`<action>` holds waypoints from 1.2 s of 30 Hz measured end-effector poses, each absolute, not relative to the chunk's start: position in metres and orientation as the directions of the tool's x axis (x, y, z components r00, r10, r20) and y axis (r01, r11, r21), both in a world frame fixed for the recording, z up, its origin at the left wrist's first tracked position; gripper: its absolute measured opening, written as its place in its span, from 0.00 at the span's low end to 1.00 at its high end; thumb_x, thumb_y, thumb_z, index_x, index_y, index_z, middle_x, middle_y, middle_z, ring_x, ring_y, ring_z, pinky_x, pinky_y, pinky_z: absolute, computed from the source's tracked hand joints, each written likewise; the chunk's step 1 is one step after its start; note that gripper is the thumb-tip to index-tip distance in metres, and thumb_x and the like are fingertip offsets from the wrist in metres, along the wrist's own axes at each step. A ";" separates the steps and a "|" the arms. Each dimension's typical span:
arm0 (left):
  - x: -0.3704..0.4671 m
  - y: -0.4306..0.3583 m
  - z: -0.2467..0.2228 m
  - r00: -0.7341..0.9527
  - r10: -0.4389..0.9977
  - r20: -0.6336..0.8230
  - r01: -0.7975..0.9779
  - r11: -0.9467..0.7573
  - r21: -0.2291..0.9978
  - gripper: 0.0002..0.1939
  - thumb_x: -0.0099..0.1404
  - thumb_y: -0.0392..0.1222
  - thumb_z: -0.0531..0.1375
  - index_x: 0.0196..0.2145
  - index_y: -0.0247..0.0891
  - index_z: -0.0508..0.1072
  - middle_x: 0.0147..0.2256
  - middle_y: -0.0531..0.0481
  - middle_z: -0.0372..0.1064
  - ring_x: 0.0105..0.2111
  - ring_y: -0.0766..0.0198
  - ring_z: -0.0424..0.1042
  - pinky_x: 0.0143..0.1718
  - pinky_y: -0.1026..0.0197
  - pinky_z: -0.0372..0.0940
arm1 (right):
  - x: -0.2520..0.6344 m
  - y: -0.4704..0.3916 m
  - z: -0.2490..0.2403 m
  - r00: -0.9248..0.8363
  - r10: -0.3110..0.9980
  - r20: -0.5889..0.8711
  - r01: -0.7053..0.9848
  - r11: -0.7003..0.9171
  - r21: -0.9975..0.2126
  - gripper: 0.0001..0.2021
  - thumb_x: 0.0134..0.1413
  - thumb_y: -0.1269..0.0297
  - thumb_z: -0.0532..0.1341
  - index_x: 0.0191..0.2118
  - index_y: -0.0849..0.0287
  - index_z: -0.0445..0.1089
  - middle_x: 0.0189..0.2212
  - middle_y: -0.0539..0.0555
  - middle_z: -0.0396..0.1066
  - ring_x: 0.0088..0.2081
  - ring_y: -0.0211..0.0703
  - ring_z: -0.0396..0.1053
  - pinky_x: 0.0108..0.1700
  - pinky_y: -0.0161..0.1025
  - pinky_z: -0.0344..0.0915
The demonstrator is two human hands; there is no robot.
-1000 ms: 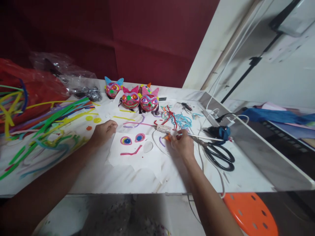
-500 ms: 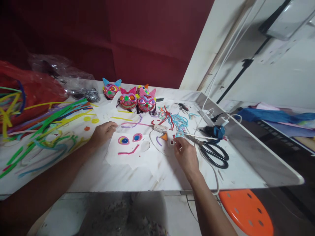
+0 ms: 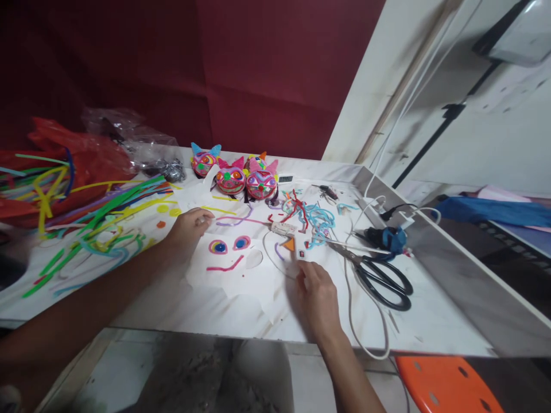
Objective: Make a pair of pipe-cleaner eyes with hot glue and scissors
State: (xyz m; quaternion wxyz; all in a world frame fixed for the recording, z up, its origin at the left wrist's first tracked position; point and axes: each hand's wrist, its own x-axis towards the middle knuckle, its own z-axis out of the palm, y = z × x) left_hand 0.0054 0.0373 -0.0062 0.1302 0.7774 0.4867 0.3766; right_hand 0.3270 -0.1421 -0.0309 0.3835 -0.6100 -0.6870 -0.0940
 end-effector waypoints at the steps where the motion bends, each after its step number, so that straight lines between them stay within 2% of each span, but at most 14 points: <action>1: 0.007 0.038 -0.005 0.265 0.848 0.458 0.665 -0.505 0.550 0.12 0.61 0.40 0.55 0.38 0.38 0.77 0.39 0.48 0.76 0.31 0.63 0.73 0.41 0.60 0.70 | 0.326 -0.144 -0.033 0.026 0.776 0.630 0.917 0.232 -0.324 0.10 0.60 0.72 0.53 0.40 0.58 0.71 0.32 0.56 0.75 0.33 0.47 0.73 0.36 0.41 0.68; 6: 0.011 0.053 -0.005 0.401 0.807 0.433 0.700 -0.575 0.424 0.14 0.61 0.42 0.57 0.42 0.39 0.79 0.45 0.45 0.75 0.44 0.57 0.75 0.52 0.54 0.69 | 0.322 -0.148 -0.038 -0.012 0.783 0.622 0.932 0.234 -0.276 0.10 0.62 0.73 0.53 0.40 0.57 0.70 0.34 0.58 0.74 0.36 0.51 0.71 0.38 0.44 0.67; 9: 0.014 0.063 -0.008 0.462 0.792 0.400 0.719 -0.598 0.354 0.16 0.63 0.43 0.57 0.45 0.40 0.79 0.48 0.44 0.74 0.49 0.55 0.74 0.56 0.53 0.67 | 0.321 -0.147 -0.039 -0.030 0.784 0.620 0.921 0.262 -0.288 0.09 0.63 0.72 0.53 0.39 0.57 0.70 0.33 0.58 0.73 0.36 0.51 0.70 0.38 0.45 0.67; 14: 0.024 0.062 -0.010 0.501 0.768 0.399 0.732 -0.622 0.278 0.15 0.65 0.46 0.57 0.45 0.41 0.79 0.47 0.45 0.74 0.48 0.56 0.74 0.52 0.56 0.69 | 0.318 -0.145 -0.034 -0.071 0.786 0.615 0.906 0.308 -0.289 0.09 0.64 0.72 0.53 0.40 0.59 0.71 0.33 0.58 0.72 0.36 0.50 0.70 0.39 0.45 0.68; 19: 0.034 0.045 -0.011 0.551 0.702 0.451 0.672 -0.694 0.258 0.17 0.71 0.48 0.52 0.44 0.41 0.78 0.45 0.47 0.74 0.46 0.60 0.75 0.51 0.59 0.69 | 0.311 -0.138 -0.019 -0.270 0.762 0.588 0.867 0.459 -0.197 0.12 0.60 0.75 0.54 0.45 0.62 0.73 0.37 0.61 0.73 0.39 0.51 0.70 0.41 0.46 0.70; 24: 0.028 0.044 -0.016 0.507 0.739 0.444 0.689 -0.657 0.307 0.16 0.70 0.45 0.52 0.44 0.40 0.78 0.46 0.45 0.73 0.46 0.58 0.74 0.50 0.57 0.70 | 0.298 -0.110 0.001 -0.364 0.816 0.448 0.826 0.506 -0.250 0.16 0.59 0.76 0.54 0.48 0.61 0.76 0.35 0.60 0.73 0.37 0.49 0.72 0.40 0.43 0.70; 28: 0.024 0.042 -0.017 0.490 0.758 0.430 0.696 -0.637 0.330 0.17 0.71 0.46 0.51 0.44 0.40 0.78 0.45 0.45 0.73 0.46 0.58 0.74 0.49 0.57 0.70 | 0.286 -0.067 0.020 -0.332 0.919 0.213 0.854 0.388 -0.347 0.16 0.59 0.75 0.56 0.48 0.61 0.77 0.38 0.59 0.76 0.35 0.45 0.74 0.38 0.38 0.67; 31: 0.024 0.036 -0.016 0.526 0.747 0.406 0.674 -0.658 0.336 0.16 0.71 0.46 0.52 0.44 0.41 0.78 0.44 0.47 0.73 0.44 0.60 0.75 0.46 0.59 0.70 | 0.277 -0.031 0.029 -0.309 0.948 0.068 0.860 0.310 -0.405 0.15 0.57 0.77 0.57 0.44 0.58 0.78 0.38 0.56 0.79 0.37 0.44 0.75 0.40 0.36 0.65; 36: 0.021 0.032 -0.019 0.565 0.715 0.412 0.652 -0.693 0.308 0.14 0.71 0.42 0.53 0.44 0.41 0.78 0.45 0.46 0.73 0.41 0.61 0.75 0.41 0.61 0.70 | 0.267 0.008 0.026 -0.386 0.919 -0.084 0.838 0.311 -0.449 0.10 0.56 0.75 0.59 0.34 0.57 0.77 0.32 0.51 0.78 0.34 0.40 0.73 0.37 0.33 0.62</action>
